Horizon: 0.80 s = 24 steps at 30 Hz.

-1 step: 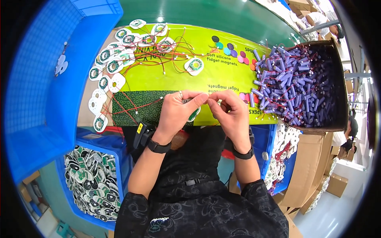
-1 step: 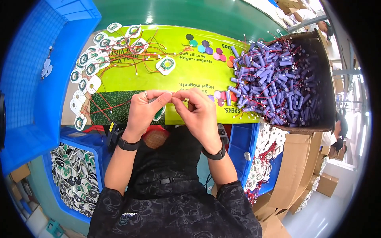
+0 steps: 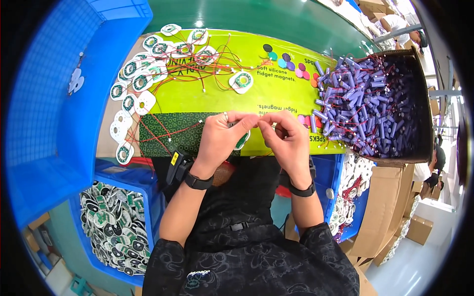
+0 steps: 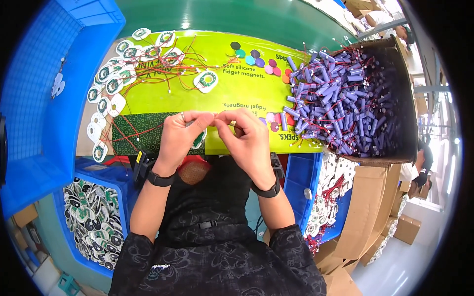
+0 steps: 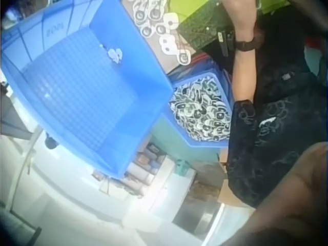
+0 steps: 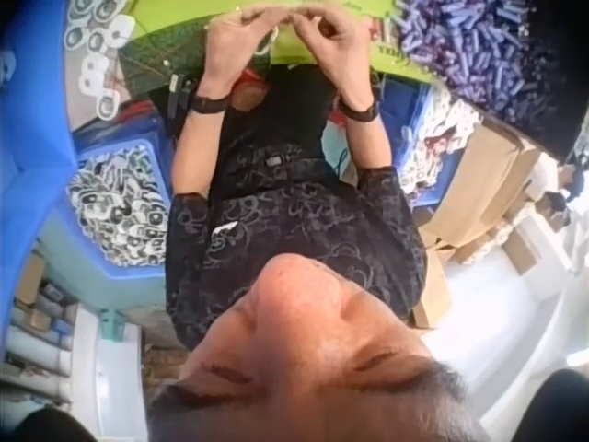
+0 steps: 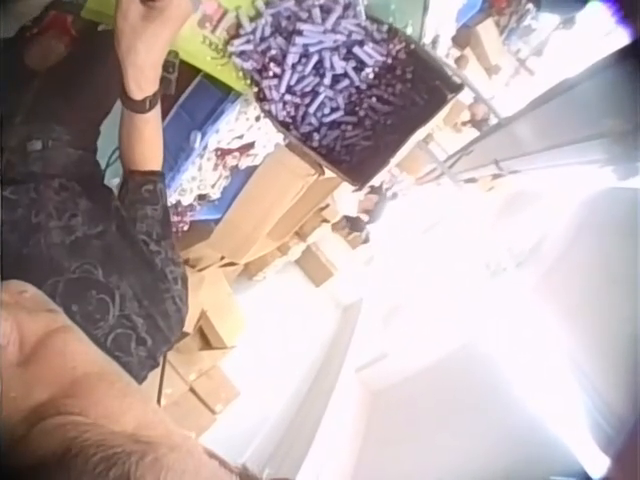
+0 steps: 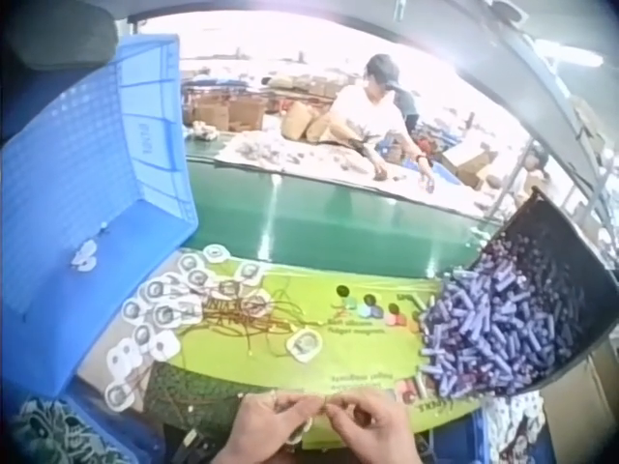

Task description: Assembling small electronic components with wires at a factory workbench.

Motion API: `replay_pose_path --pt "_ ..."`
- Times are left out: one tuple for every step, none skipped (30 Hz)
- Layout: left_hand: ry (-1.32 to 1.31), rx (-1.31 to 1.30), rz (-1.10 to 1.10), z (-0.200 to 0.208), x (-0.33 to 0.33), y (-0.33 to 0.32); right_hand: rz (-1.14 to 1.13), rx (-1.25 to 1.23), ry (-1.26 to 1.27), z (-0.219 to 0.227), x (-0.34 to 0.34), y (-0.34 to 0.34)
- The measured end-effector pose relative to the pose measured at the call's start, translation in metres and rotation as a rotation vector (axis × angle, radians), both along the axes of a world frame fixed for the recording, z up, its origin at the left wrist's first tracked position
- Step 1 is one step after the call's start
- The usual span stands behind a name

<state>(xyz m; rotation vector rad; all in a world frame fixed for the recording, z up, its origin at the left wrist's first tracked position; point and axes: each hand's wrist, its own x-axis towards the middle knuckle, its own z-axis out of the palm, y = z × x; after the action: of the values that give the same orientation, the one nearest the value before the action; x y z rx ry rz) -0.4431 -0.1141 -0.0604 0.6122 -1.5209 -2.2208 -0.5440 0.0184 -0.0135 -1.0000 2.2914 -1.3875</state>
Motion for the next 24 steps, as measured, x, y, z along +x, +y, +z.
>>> replay_pose_path --pt "0.0 0.0 -0.003 0.0 -0.003 -0.002 -0.034 -0.021 0.014 -0.004 -0.001 0.0" --pt "-0.009 0.091 -0.008 0.001 -0.006 -0.005 -0.036 -0.021 0.014 -0.009 -0.002 0.002" --pt "-0.016 0.181 -0.012 0.001 -0.007 -0.008 -0.073 -0.047 -0.077 -0.013 -0.003 0.003" --pt "-0.014 0.179 -0.011 -0.001 -0.007 -0.01 -0.11 -0.072 -0.168 -0.015 -0.005 0.004" --pt "0.094 0.375 0.002 -0.006 -0.006 -0.011 -0.108 -0.074 -0.166 -0.014 -0.007 0.005" --pt "0.202 0.572 0.013 -0.012 -0.005 -0.012 -0.113 -0.084 -0.244 -0.014 -0.008 0.009" --pt "0.202 0.572 0.011 -0.016 -0.005 -0.013 -0.116 -0.094 -0.321 -0.014 -0.008 0.011" --pt "0.165 0.463 -0.028 -0.02 -0.005 -0.014 -0.117 -0.094 -0.32 -0.014 -0.007 0.01" --pt "0.128 0.356 -0.068 -0.021 -0.006 -0.015 -0.104 -0.105 -0.298 -0.013 -0.007 0.009" --pt "0.13 0.357 -0.069 -0.021 -0.006 -0.017 -0.091 -0.116 -0.275 -0.013 -0.007 0.009" --pt "0.119 0.305 -0.089 -0.019 -0.005 -0.02 -0.092 -0.114 -0.272 -0.014 -0.009 0.009" --pt "0.108 0.253 -0.107 -0.017 -0.003 -0.022 -0.059 -0.093 -0.189 -0.015 -0.011 0.008" --pt "0.109 0.255 -0.105 -0.016 -0.002 -0.024 -0.026 -0.071 -0.105 -0.016 -0.013 0.007" --pt "0.115 0.253 -0.134 -0.014 -0.001 -0.025 -0.024 -0.068 -0.104 -0.021 -0.014 0.005" --pt "0.122 0.252 -0.158 -0.012 0.0 -0.025 -0.027 -0.131 -0.189 -0.026 -0.014 0.003" --pt "0.123 0.255 -0.151 -0.01 0.0 -0.025 -0.029 -0.192 -0.274 -0.028 -0.014 0.002" --pt "0.141 0.242 -0.139 -0.008 -0.001 -0.025 -0.023 -0.188 -0.275 -0.027 -0.014 0.002" --pt "0.159 0.225 -0.125 -0.007 0.0 -0.026 -0.044 -0.186 -0.39 -0.023 -0.012 0.0" --pt "0.159 0.225 -0.116 -0.011 0.0 -0.024 -0.065 -0.183 -0.506 -0.02 -0.009 -0.001" --pt "0.198 0.25 -0.065 -0.019 -0.002 -0.021 -0.057 -0.181 -0.508 -0.019 -0.007 -0.002" --pt "0.237 0.276 -0.02 -0.022 -0.005 -0.018 -0.064 -0.162 -0.558 -0.018 -0.006 -0.001" --pt "0.237 0.274 -0.018 -0.024 -0.007 -0.015 -0.073 -0.143 -0.608 -0.018 -0.005 0.0" --pt "0.302 0.318 0.047 -0.025 -0.009 -0.012 -0.071 -0.145 -0.609 -0.019 -0.002 -0.001" --pt "0.368 0.364 0.109 -0.021 -0.011 -0.008 -0.027 -0.165 -0.633 -0.021 0.0 0.0"
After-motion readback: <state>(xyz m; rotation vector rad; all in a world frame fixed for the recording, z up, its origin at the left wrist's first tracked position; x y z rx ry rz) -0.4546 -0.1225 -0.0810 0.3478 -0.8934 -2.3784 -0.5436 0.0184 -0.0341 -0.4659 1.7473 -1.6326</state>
